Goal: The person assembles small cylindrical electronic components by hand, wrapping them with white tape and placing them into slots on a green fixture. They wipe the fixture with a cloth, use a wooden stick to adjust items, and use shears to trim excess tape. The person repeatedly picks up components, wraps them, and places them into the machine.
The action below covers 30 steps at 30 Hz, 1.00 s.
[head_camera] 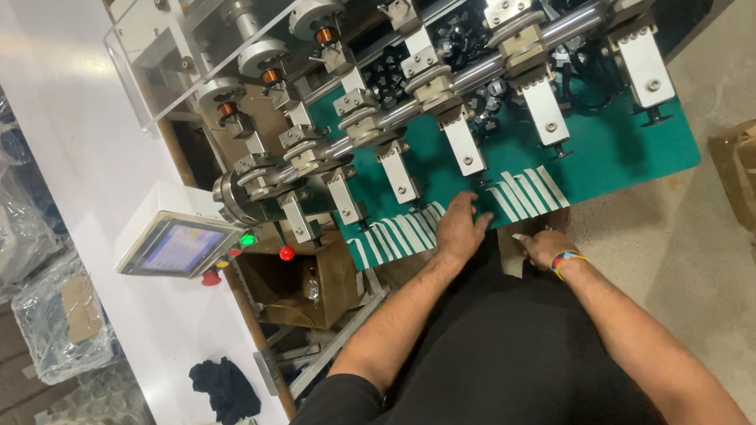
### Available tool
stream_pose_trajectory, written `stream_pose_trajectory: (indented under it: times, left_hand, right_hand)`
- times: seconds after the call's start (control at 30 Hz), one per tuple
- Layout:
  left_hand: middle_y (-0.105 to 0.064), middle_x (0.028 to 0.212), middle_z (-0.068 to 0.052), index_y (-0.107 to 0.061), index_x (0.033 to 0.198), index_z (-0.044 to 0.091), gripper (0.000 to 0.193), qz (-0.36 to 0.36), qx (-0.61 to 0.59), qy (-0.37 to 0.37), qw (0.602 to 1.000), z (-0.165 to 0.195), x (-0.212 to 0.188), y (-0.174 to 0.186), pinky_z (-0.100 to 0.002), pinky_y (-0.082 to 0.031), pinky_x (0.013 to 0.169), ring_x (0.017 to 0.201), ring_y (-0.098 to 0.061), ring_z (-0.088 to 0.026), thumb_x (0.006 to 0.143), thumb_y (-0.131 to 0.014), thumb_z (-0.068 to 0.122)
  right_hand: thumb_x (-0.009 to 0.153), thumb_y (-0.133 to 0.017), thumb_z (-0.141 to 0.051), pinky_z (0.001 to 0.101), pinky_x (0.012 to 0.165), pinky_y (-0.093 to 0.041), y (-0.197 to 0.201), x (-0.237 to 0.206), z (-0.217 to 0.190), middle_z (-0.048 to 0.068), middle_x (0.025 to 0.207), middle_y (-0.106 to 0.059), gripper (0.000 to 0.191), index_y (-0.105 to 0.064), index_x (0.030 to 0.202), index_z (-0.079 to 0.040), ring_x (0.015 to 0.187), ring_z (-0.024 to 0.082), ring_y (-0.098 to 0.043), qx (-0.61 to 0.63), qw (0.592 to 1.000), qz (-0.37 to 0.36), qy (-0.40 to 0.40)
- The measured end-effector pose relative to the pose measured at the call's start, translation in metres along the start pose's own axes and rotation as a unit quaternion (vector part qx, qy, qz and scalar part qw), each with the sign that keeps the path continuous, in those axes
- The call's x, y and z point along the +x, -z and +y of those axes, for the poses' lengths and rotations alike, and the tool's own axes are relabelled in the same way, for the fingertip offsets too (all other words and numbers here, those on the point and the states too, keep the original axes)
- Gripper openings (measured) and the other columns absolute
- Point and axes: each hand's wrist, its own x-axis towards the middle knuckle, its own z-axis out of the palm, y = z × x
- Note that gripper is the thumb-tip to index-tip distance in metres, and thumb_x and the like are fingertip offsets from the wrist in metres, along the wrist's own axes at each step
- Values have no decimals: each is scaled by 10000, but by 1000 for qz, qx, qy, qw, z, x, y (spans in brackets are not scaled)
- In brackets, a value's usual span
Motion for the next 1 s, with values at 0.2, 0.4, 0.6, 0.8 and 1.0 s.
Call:
stream_pose_trajectory:
  times: [0.2,0.4,0.6,0.8,1.0]
  left_hand:
    - [-712,908,-136,-678,927,56,323,-251,-92,96,959,-7,-13,-7,-409,-547,730,835,-695,-308,769,-870,263]
    - [-666,1033,-162,-722,843,45,203,-78,71,2,994,2,21,0,-474,-533,778,921,-682,-361,785,-841,198]
    - [-663,1170,-171,-721,1015,23,252,-6,87,-2,996,5,50,4,-470,-564,818,1000,-693,-367,818,-809,153]
    - [-632,1181,-230,-553,1246,-3,606,11,61,0,998,-1,31,15,-458,-568,807,1011,-670,-409,776,-853,234]
    - [-669,947,-154,-586,1036,42,482,-287,-163,177,927,-14,-15,7,-455,-561,710,873,-698,-355,734,-875,282]
  right_hand:
    - [893,-710,-428,388,702,-534,-33,-30,12,120,912,-729,443,-696,1126,-52,827,268,-694,88,951,130,268]
    - [1076,-451,-417,288,579,-463,-28,-27,13,33,675,-559,465,-717,1071,-36,587,112,-512,342,929,18,143]
    - [1074,-447,-379,336,532,-447,-21,-2,-11,52,631,-562,483,-714,989,15,532,166,-511,361,931,54,16]
    - [1085,-491,-387,416,624,-519,-13,7,-30,172,730,-682,532,-780,996,49,617,285,-639,151,985,-10,-86]
    - [889,-688,-383,431,783,-572,-28,-23,-9,162,933,-750,382,-695,1071,-48,867,342,-749,74,965,78,237]
